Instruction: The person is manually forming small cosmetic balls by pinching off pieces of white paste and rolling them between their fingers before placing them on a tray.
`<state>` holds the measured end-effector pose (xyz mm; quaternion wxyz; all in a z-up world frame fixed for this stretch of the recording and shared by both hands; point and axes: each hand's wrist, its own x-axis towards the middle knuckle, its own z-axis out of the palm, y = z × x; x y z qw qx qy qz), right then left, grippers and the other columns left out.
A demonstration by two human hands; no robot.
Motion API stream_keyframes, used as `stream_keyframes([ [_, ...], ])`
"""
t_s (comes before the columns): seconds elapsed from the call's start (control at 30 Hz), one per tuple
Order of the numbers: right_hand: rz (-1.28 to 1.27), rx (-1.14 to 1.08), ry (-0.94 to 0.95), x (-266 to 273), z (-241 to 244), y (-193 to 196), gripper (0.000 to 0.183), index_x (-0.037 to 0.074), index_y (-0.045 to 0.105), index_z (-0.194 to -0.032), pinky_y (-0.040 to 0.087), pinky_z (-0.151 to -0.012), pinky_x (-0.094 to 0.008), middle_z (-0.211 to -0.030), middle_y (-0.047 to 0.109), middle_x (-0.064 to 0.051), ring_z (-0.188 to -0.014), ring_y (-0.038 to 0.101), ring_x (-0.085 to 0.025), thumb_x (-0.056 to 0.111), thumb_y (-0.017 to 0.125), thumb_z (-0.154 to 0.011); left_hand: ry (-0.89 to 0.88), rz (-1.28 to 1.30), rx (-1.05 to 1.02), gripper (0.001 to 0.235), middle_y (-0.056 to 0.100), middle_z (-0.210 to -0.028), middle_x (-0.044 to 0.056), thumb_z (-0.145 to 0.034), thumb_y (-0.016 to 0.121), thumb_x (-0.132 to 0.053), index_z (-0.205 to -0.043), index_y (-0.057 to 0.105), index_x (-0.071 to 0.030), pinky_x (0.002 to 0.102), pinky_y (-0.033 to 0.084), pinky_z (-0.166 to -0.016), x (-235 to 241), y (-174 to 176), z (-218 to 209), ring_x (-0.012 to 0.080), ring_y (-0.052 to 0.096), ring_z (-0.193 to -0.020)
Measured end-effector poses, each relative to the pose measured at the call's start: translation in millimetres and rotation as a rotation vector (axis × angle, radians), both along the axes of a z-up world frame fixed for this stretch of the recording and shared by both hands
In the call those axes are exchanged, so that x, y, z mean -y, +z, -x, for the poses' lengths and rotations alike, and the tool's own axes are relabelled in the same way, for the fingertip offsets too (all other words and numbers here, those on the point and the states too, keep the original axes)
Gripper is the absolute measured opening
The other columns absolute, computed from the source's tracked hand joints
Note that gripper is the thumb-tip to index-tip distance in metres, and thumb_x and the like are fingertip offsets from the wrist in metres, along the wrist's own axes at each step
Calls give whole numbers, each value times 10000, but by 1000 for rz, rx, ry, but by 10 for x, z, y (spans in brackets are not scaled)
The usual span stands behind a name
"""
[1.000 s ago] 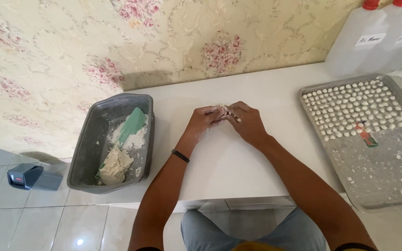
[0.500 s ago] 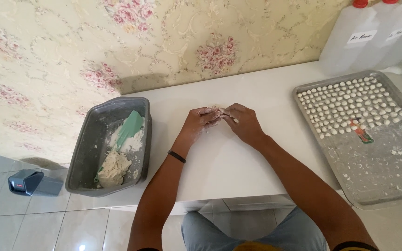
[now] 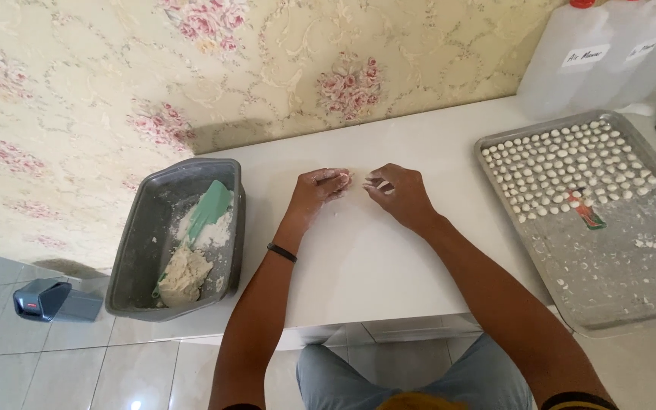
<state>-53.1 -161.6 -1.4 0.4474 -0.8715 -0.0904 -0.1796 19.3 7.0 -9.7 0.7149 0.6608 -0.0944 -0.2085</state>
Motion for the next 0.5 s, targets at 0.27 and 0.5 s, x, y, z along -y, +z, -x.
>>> stream_keyframes([
  [0.27,15,-63,-40,49,-32,-34,169,-37,591,-896,532,-654,-299,-807,617,-183,-759,623,-274,86,603,-781,2,7,8,231,599,-822,92,-811,585,-100,-1031,584,-30,287,511,-759,-2,-69,-20,132,591,-769],
  [0.5,-53,-17,-63,116,-68,-68,140,-18,597,-869,534,-627,-334,-769,625,-186,-735,624,-291,74,604,-764,72,-456,573,159,636,-811,101,-782,660,-185,-898,655,-77,249,506,-623,-44,-174,-80,171,611,-754],
])
